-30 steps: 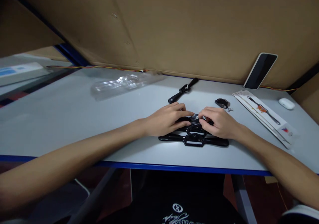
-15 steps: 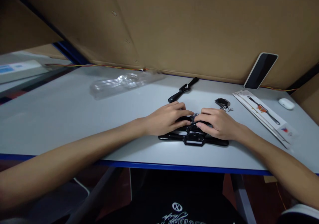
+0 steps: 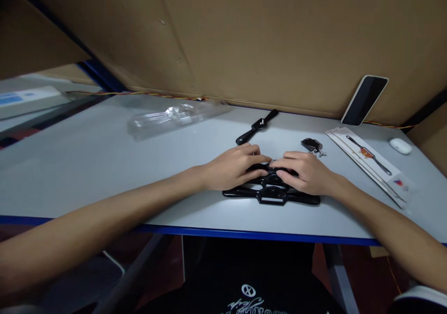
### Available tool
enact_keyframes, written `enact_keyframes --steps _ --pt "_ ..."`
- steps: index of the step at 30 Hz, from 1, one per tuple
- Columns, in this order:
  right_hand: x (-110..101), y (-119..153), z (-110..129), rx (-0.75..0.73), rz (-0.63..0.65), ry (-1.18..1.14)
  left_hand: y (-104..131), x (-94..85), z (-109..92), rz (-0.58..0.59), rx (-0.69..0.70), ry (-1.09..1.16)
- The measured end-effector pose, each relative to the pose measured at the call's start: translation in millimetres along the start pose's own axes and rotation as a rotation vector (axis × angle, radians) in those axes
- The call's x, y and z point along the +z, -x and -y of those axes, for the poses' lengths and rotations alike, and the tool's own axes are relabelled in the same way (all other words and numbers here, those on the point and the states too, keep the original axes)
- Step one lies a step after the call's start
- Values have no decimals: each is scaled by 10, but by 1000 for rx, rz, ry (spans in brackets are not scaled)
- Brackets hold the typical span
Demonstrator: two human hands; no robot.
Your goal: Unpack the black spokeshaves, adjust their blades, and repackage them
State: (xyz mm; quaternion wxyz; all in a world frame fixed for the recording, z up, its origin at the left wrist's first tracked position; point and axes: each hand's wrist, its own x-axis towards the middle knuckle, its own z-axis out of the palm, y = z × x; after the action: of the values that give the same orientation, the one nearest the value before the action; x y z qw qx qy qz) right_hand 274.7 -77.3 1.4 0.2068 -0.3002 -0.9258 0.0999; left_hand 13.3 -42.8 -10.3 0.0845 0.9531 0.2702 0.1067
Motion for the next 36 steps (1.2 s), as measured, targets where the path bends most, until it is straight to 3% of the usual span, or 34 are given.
enact_keyframes --steps 16,23,32,36 --pt "7 -18 28 -74 -15 -16 -19 -3 -7 31 -24 -1" --pt "35 -15 11 91 -112 -1 -6 -2 1 11 2 -4" --pt "3 8 10 39 57 24 -4 0 1 -8 3 5" --pt "-2 14 13 -6 73 27 -1 7 12 12 -7 -8"
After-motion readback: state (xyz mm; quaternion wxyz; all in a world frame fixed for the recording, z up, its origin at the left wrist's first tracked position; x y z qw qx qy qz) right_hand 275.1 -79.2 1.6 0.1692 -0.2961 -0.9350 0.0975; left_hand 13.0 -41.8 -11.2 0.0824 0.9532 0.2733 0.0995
